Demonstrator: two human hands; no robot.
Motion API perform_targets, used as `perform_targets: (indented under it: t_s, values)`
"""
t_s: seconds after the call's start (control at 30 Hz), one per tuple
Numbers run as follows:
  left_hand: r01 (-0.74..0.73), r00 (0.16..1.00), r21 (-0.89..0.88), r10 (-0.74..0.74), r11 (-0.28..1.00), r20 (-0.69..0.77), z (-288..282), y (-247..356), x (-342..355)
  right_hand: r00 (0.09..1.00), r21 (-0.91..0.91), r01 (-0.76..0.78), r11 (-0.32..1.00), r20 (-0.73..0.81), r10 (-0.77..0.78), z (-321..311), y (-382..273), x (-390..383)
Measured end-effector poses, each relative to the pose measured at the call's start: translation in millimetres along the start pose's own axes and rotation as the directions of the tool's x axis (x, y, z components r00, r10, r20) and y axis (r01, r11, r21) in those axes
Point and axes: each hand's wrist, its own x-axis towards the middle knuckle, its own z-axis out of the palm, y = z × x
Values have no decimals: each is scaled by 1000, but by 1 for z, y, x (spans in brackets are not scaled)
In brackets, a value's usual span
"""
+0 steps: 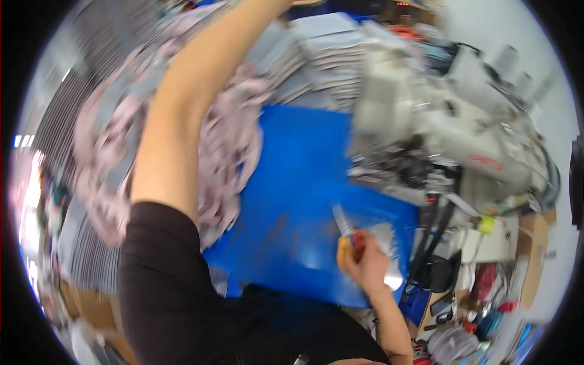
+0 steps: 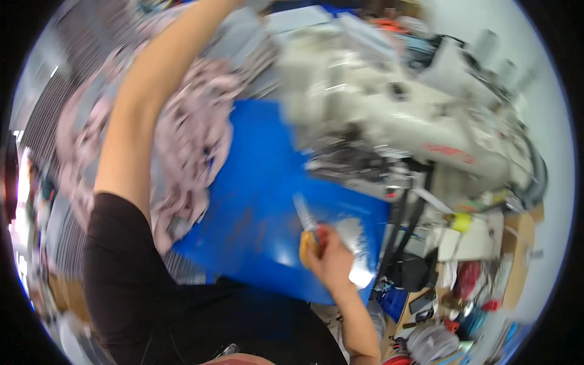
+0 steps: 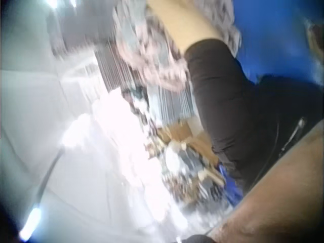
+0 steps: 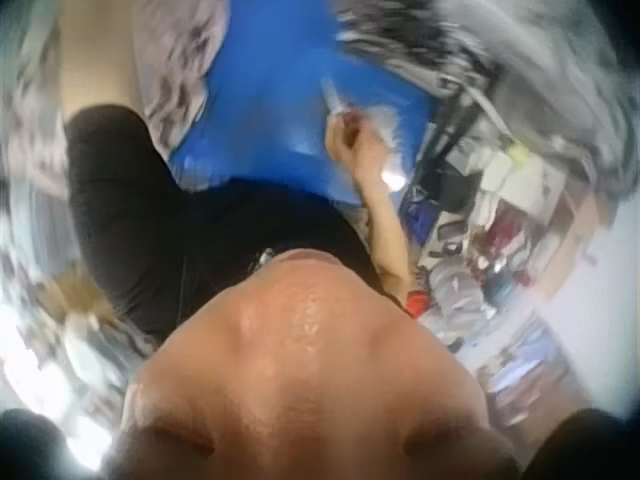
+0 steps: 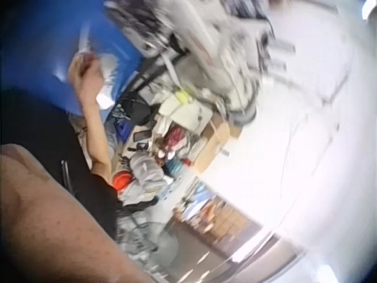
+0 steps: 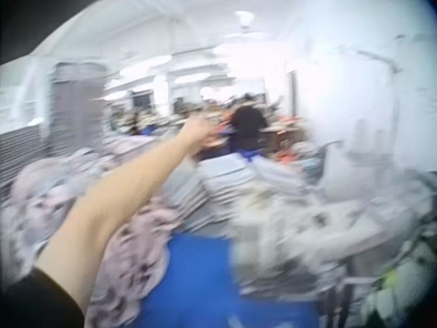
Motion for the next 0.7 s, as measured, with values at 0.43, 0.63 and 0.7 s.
perform_targets:
  t_s: [0.43, 0.63, 0.7]
  values:
    - [-162, 986, 710, 145, 686, 85, -421, 134, -315, 964, -164, 220, 962, -115, -240, 0, 1, 13]
    - [379, 922, 794, -269, 475, -280, -446, 42, -345, 962, -169, 221, 960, -123, -243, 6, 2, 7]
    - [287, 937, 839, -318, 463, -145, -446, 5, -344, 957, -155, 235, 959, -133, -256, 7, 2, 7]
